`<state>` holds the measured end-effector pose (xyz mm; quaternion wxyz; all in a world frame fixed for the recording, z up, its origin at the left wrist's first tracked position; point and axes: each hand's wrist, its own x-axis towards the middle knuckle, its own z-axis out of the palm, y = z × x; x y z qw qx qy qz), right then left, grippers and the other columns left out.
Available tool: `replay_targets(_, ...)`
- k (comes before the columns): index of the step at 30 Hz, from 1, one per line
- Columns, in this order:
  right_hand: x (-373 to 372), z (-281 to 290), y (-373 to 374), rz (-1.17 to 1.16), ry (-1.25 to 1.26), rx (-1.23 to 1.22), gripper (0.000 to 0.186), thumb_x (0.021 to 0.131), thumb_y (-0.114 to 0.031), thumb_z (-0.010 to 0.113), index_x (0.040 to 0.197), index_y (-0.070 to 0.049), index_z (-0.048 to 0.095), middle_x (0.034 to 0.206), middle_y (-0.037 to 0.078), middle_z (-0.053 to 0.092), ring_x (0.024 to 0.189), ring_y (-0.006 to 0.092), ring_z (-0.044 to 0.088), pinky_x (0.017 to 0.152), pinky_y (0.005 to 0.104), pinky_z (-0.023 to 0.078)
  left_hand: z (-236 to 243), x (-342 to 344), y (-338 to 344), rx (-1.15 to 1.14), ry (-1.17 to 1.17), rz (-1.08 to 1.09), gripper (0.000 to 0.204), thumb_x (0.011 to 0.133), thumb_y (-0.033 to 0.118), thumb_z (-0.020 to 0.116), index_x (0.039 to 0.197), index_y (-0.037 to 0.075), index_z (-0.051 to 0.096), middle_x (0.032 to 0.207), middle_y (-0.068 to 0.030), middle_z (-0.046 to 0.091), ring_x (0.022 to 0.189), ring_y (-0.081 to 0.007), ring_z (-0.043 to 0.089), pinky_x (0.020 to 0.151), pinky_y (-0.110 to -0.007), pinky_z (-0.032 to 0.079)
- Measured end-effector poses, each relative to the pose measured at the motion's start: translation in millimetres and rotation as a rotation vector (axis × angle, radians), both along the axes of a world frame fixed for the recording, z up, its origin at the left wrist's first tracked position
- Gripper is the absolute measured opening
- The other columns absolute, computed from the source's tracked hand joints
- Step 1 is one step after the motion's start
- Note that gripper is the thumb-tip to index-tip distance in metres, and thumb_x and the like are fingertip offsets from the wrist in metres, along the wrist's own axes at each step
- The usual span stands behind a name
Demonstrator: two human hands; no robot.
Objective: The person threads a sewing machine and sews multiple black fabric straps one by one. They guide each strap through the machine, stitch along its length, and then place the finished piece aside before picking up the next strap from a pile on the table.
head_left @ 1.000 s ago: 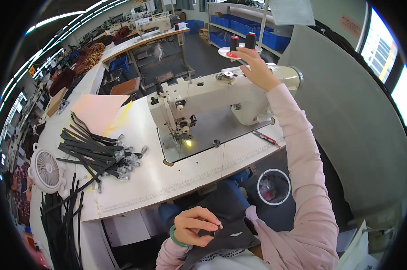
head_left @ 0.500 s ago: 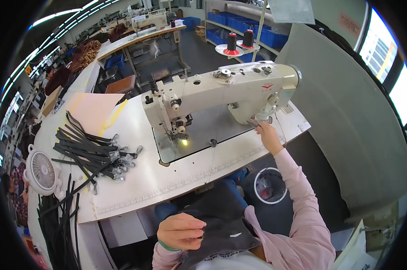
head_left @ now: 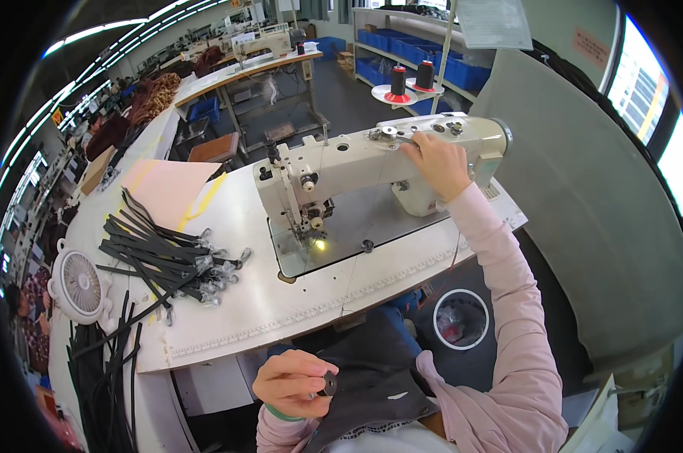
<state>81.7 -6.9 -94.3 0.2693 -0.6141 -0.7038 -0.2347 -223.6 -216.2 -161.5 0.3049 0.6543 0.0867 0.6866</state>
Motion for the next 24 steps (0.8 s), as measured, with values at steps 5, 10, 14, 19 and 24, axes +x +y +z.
replay_targets(5, 0.3, 7.3, 10.6, 0.061, -0.064, 0.003, 0.031, 0.084, -0.04, 0.051, 0.08, -0.009, 0.058, 0.07, 0.007, 0.061, 0.063, 0.0272, 0.06, 0.053, 0.0385, 0.046, 11.9, 0.9, 5.4, -0.02, -0.086, 0.003, 0.031, 0.052, -0.004, 0.071, 0.082, -0.003, 0.06, 0.089, -0.0148, 0.053, 0.064, -0.0225, 0.058, 0.054, -0.031, 0.057)
replay_targets(10, -2.0, 17.4, 15.2, 0.079, -0.073, -0.025, 0.031, 0.084, -0.039, 0.052, 0.079, -0.009, 0.06, 0.07, 0.009, 0.062, 0.064, 0.0267, 0.061, 0.055, 0.0384, 0.047, 20.7, -6.9, 10.3, -0.035, -0.077, 0.014, 0.029, 0.058, 0.001, 0.074, 0.083, -0.002, 0.06, 0.088, -0.0146, 0.053, 0.066, -0.0216, 0.058, 0.054, -0.031, 0.057)
replay_targets(14, -3.5, 16.1, 14.3, 0.066, 0.016, -0.078, 0.033, 0.083, -0.04, 0.053, 0.082, -0.008, 0.061, 0.071, 0.011, 0.063, 0.065, 0.0287, 0.061, 0.057, 0.0397, 0.047, 34.6, -15.0, 9.2, -0.174, -0.092, -0.005, 0.024, 0.066, 0.005, 0.07, 0.087, -0.003, 0.061, 0.088, -0.0163, 0.053, 0.072, -0.0228, 0.06, 0.06, -0.029, 0.055)
replay_targets(19, 5.7, 4.3, -24.1, 0.314, 0.336, -0.196, 0.032, 0.087, -0.034, 0.051, 0.088, -0.002, 0.058, 0.068, 0.009, 0.058, 0.058, 0.0206, 0.056, 0.052, 0.0326, 0.042, 41.7, -41.5, 19.5, -0.476, 0.018, -0.222, 0.029, 0.07, -0.002, 0.063, 0.098, -0.007, 0.06, 0.094, -0.0168, 0.054, 0.078, -0.0234, 0.06, 0.069, -0.032, 0.052)
replay_targets(24, -71.4, -36.7, -118.2, 0.848, 1.461, -0.782, 0.032, 0.095, -0.028, 0.039, 0.105, -0.001, 0.053, 0.086, 0.004, 0.055, 0.045, 0.0016, 0.03, 0.041, 0.017, 0.025, 33.6, -17.0, 44.9, -0.92, 0.196, -0.339, 0.03, 0.069, -0.003, 0.058, 0.099, -0.006, 0.061, 0.093, -0.0101, 0.056, 0.082, -0.0178, 0.058, 0.077, -0.027, 0.046)
